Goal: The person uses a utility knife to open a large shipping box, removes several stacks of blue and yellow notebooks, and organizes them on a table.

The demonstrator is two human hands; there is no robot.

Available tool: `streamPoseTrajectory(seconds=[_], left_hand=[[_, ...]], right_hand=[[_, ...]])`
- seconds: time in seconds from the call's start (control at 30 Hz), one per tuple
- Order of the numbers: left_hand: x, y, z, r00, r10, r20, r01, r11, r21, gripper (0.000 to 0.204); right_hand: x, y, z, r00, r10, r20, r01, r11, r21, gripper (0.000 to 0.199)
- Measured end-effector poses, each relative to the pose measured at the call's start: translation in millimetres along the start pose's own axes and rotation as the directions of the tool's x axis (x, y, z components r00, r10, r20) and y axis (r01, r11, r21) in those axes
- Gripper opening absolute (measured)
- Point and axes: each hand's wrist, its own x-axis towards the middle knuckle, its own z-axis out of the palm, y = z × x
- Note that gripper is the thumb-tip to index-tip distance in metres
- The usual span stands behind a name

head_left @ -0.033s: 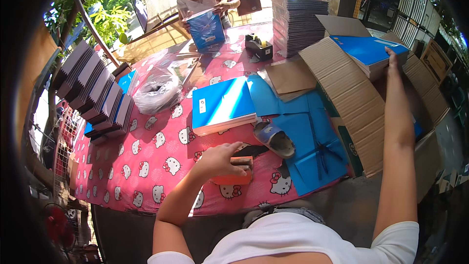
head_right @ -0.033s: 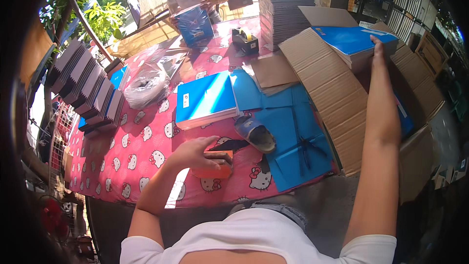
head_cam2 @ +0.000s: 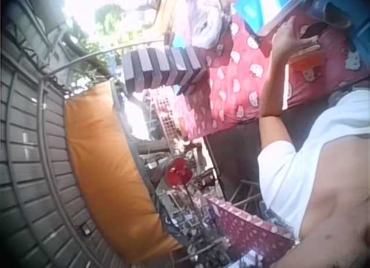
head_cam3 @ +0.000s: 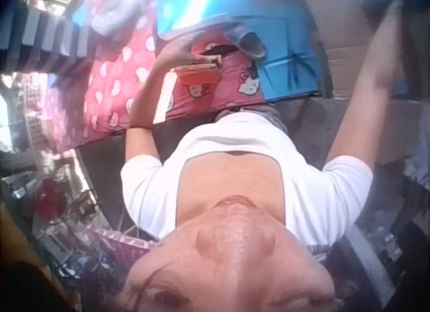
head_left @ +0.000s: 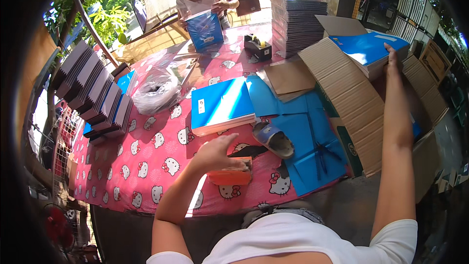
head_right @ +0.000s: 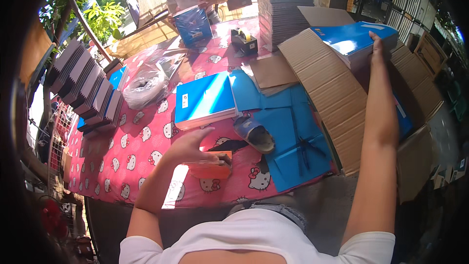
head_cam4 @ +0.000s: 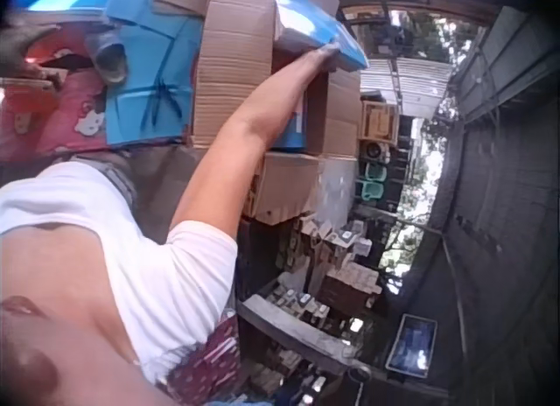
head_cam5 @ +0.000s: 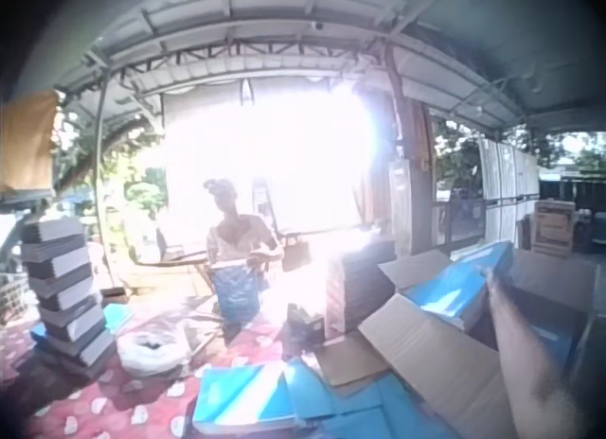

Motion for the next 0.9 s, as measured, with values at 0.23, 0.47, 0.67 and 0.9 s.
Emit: streamPoseTrajectory(seconds=[0.23, 0.47, 0.67, 0.9], left_hand=[[55.4, 1.7, -102.0, 0.77, -0.218, -0.6, -0.351, 0.64, -0.683, 0.098], [95.9, 45.5, -127.9, 0.591, -0.104, -0.8, -0.791, 0.124, -0.6, 0.057], [40.7, 13.6, -49.5, 0.612, -0.241, -0.753, -0.789, -0.259, -0.558, 0.041], [62.9, -24.3, 0.5, 0.595, -0.678, -0.432, -0.761, -0.301, -0.575, 0.04]], right_hand=[[-165.8, -216.2, 10.8, 0.628, -0.722, 0.292, 0.742, 0.668, 0.055, 0.065], [-266.8, -324.8, 33.7, 0.057, -0.662, 0.747, 0.192, 0.742, 0.643, 0.062], [-328.8, -256.3, 204.5, -0.311, -0.484, 0.818, 0.168, 0.819, 0.548, 0.066], [-407.4, -177.3, 331.0, -0.448, 0.229, 0.864, 0.514, 0.857, 0.04, 0.042]])
